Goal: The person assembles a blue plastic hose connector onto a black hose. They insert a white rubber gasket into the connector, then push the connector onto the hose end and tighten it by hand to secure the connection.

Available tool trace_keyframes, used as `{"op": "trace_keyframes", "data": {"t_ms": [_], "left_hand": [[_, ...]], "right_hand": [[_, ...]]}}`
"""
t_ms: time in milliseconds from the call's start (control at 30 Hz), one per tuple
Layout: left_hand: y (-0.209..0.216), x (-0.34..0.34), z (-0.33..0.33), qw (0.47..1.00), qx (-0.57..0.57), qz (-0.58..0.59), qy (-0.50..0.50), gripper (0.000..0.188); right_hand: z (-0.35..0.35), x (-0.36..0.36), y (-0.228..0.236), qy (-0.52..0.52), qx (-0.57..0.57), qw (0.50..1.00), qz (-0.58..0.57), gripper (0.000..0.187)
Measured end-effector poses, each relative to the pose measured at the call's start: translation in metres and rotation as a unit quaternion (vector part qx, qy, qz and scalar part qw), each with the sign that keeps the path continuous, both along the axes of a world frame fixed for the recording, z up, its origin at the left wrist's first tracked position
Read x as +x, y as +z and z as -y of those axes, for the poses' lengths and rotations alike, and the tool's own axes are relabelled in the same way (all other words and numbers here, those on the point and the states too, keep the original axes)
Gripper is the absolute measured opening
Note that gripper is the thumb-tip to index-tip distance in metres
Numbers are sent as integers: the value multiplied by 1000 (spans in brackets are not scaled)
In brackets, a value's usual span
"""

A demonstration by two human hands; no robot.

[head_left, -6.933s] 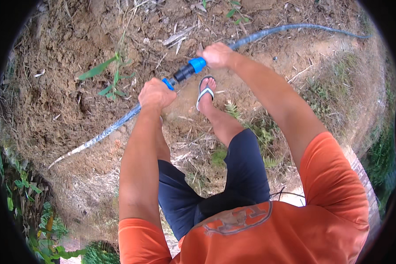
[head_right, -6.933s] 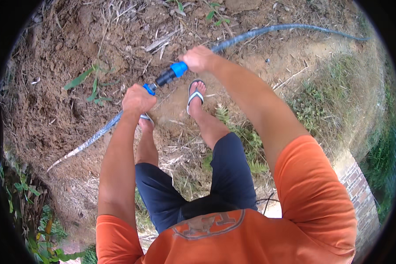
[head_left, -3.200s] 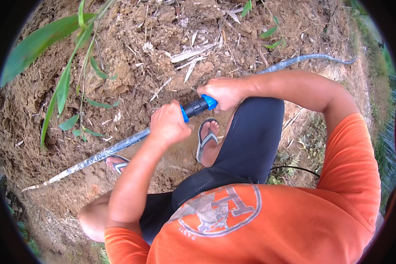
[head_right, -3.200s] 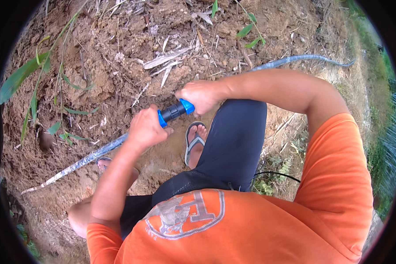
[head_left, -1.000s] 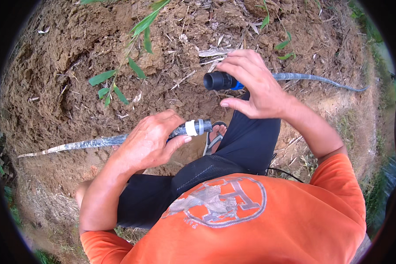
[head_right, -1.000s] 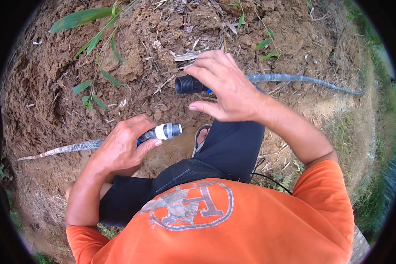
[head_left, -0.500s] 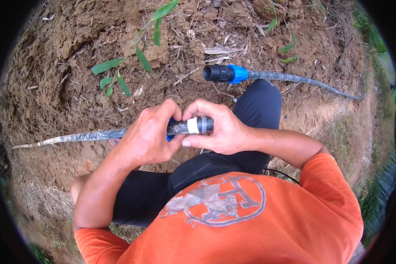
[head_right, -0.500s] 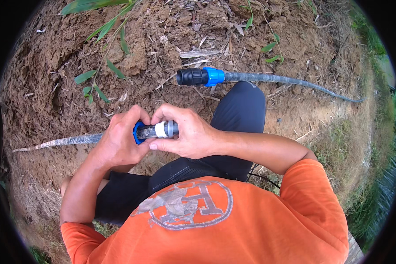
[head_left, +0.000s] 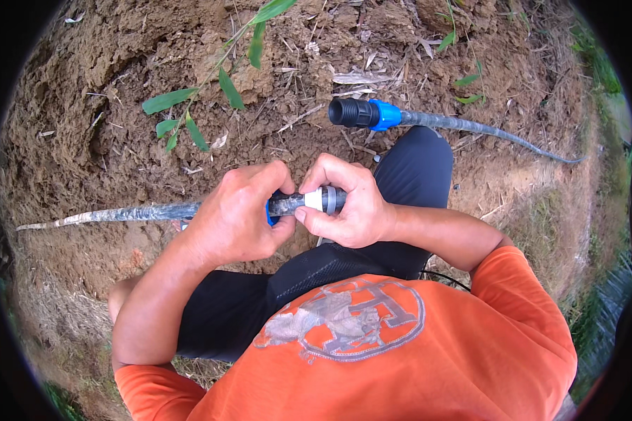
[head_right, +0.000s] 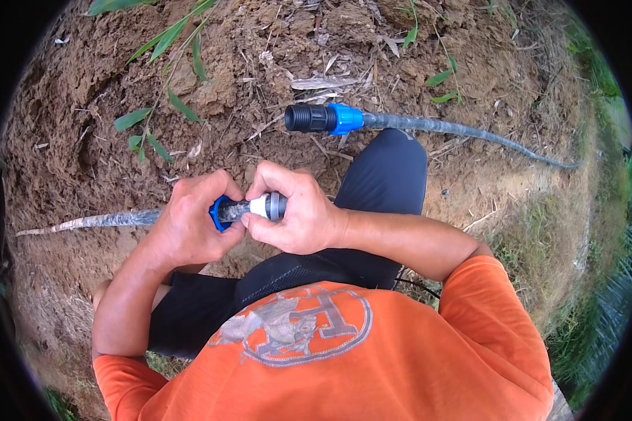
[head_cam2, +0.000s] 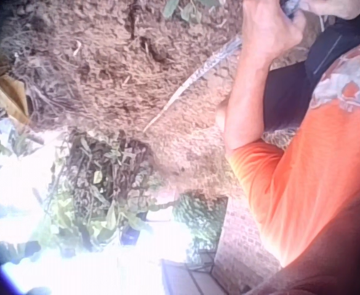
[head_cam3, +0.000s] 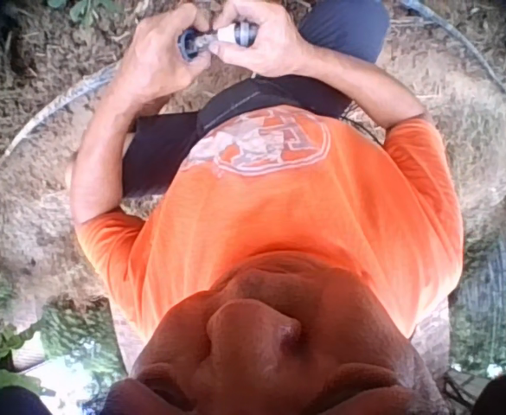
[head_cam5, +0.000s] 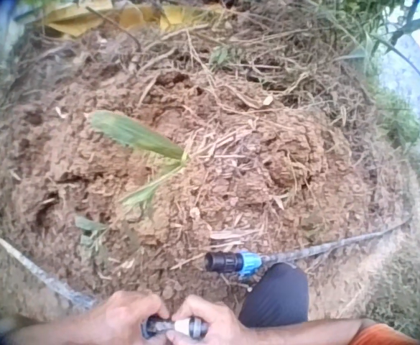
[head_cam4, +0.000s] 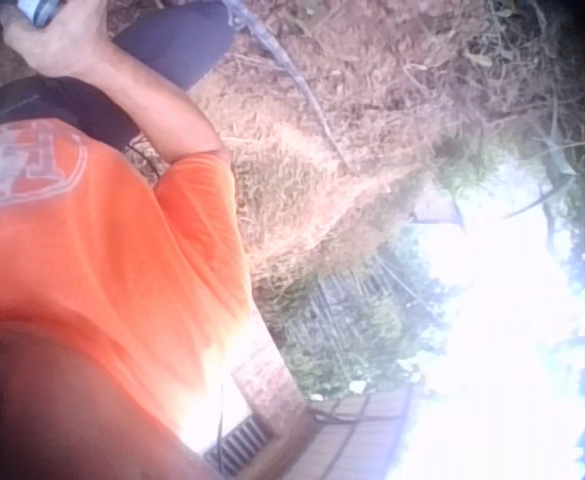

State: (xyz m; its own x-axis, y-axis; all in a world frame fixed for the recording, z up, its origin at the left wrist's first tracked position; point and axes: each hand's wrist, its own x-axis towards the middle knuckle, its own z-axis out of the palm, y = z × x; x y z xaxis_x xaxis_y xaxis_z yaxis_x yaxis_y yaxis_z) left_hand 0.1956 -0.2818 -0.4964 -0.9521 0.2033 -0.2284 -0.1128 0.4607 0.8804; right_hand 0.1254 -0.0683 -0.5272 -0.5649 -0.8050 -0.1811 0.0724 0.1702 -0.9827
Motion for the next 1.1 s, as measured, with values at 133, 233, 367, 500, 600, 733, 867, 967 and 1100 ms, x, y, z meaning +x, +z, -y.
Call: {"op": "trace_keyframes", "data": {"t_ms": [133,233,367,500,600,733,867,967,1100], "left_hand": [[-5,2,-2,1000,-6,-2,9,34],[-6,1,-1,1000,-8,-6,1,34],[-12,4,-4,999,-2,-33,4,34],[-8,-2,-1,999,-5,-23,22,33],[-9,-4,0,999,-2,-37,27,32],[-16,-3,0,999,11,-36,30,33],[-10,-9,1,1000,-1,-4,31,33],[-16,-16,1,999,-8,-40,20,33],[-15,-18,1,999,-22,-18,20,35]], "right_hand": [[2,-3,-5,-9,-24,999,-47,26],[2,-3,-9,-13,-25,997,-65,29],[1,1,-12,-30,-32,997,-69,31],[7,-6,-9,-40,-39,994,-96,31],[9,-10,-5,-38,-32,994,-93,30],[7,-10,-3,-30,-10,997,-68,29],[4,-18,2,9,17,999,-45,33],[4,-20,-11,-10,-50,994,-92,42],[0,-30,-6,65,-13,997,-36,37]]}}
